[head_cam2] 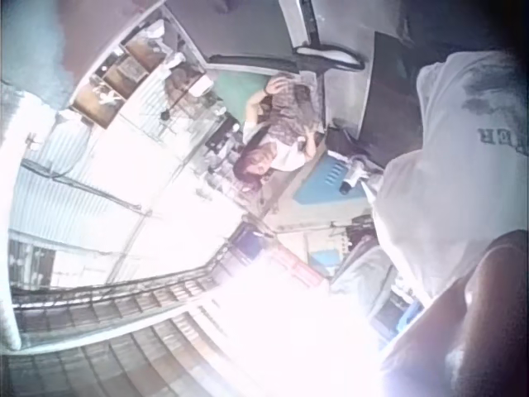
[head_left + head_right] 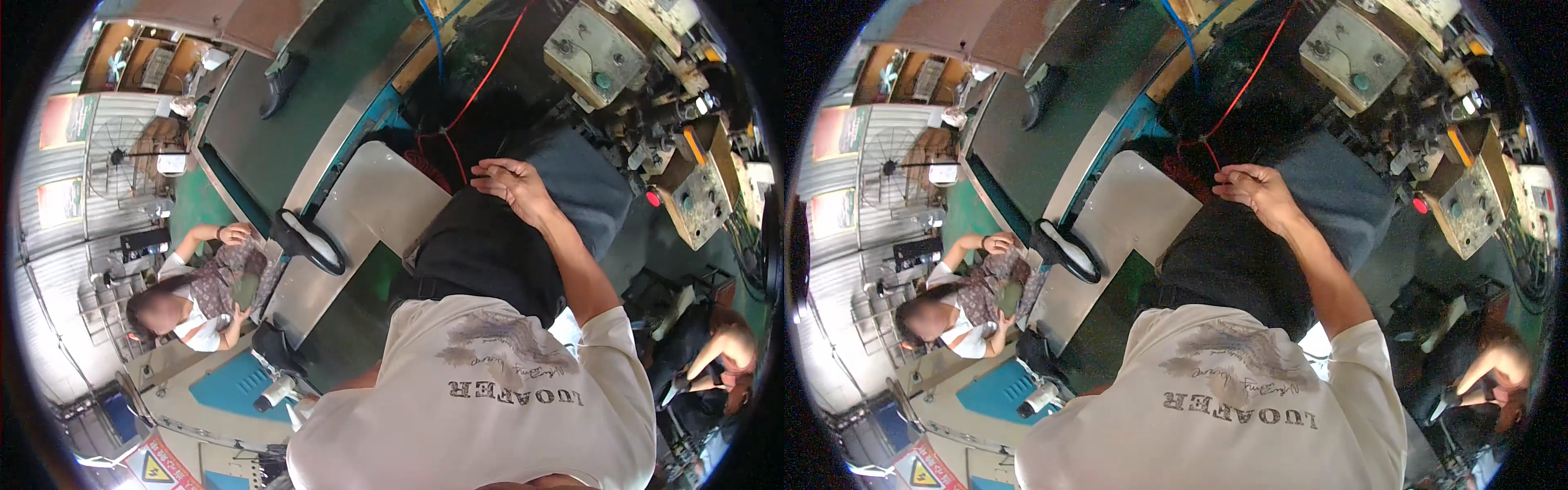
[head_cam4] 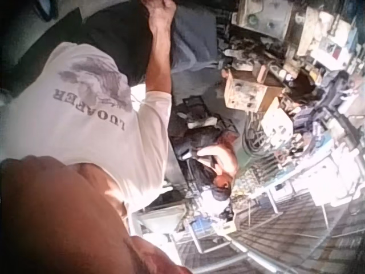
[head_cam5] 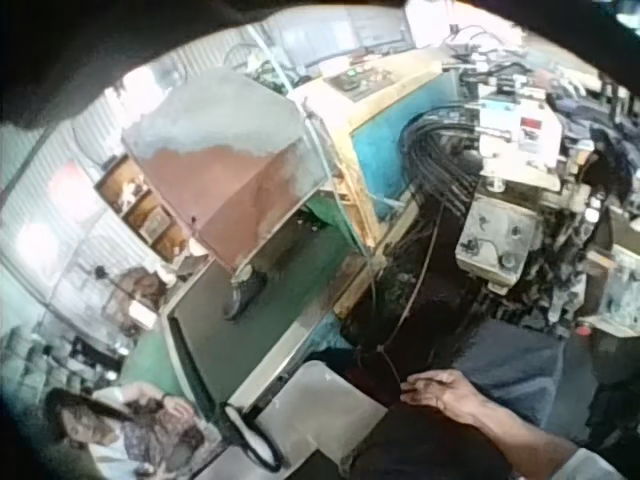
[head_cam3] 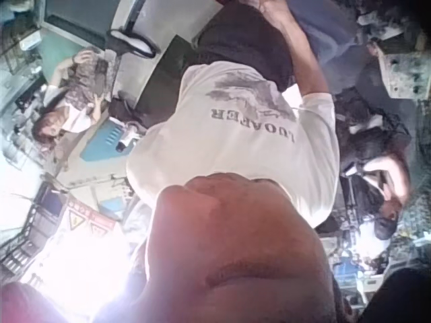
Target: The person smooths the edges of shoe uppers on lasts using a metal hand tool, presses the shoes in a machine, and places them onto a conveyor belt.
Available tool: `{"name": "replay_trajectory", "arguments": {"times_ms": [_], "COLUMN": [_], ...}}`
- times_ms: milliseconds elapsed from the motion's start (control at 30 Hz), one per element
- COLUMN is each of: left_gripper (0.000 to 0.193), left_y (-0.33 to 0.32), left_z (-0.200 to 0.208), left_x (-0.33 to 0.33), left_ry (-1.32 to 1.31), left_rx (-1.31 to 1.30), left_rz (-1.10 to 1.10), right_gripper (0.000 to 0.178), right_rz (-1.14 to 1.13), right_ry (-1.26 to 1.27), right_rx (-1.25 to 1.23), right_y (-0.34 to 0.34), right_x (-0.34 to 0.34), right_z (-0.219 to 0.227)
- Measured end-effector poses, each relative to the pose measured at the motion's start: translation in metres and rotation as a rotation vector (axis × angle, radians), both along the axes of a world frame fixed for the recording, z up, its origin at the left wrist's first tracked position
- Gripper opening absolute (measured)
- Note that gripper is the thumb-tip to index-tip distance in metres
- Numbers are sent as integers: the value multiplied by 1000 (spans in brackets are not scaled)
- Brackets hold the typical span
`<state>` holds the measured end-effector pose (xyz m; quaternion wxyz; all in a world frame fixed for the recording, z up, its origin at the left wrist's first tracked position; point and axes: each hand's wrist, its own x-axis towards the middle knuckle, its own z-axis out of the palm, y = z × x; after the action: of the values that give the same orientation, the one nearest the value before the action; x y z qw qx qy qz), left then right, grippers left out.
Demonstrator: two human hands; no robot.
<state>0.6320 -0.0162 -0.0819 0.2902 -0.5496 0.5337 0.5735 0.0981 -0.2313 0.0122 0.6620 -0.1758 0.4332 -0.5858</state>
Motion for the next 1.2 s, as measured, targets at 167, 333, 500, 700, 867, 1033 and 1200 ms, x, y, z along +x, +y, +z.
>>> {"name": "replay_trajectory", "arguments": {"times_ms": [167,333,500,700,867,1033,1200], "left_gripper": [61,66,74,91,102,80,38], "left_y": [-24,-66,-168,-279,-262,-299,-324], "left_z": [26,67,175,210,219,242,198], "left_x": [22,59,-25,-193,-367,-491,-615], "left_ry": [-76,-149,-196,38,633,1164,1346], "left_rx": [-1,-16,-285,-1261,-1271,-1008,-872], "left_rz": [73,232,332,-122,-473,-394,-810], "right_gripper": [34,33,35,97,110,101,106], "right_rz": [-43,-112,-127,-11,-644,-725,-611], "right_ry": [-17,-38,60,411,489,240,454], "right_rx": [-25,-48,-95,-338,-183,-62,115], "right_y": [13,32,51,40,14,91,147], "right_x": [-1,-10,6,80,46,-38,-42], "right_z": [4,1,18,56,79,85,76]}}
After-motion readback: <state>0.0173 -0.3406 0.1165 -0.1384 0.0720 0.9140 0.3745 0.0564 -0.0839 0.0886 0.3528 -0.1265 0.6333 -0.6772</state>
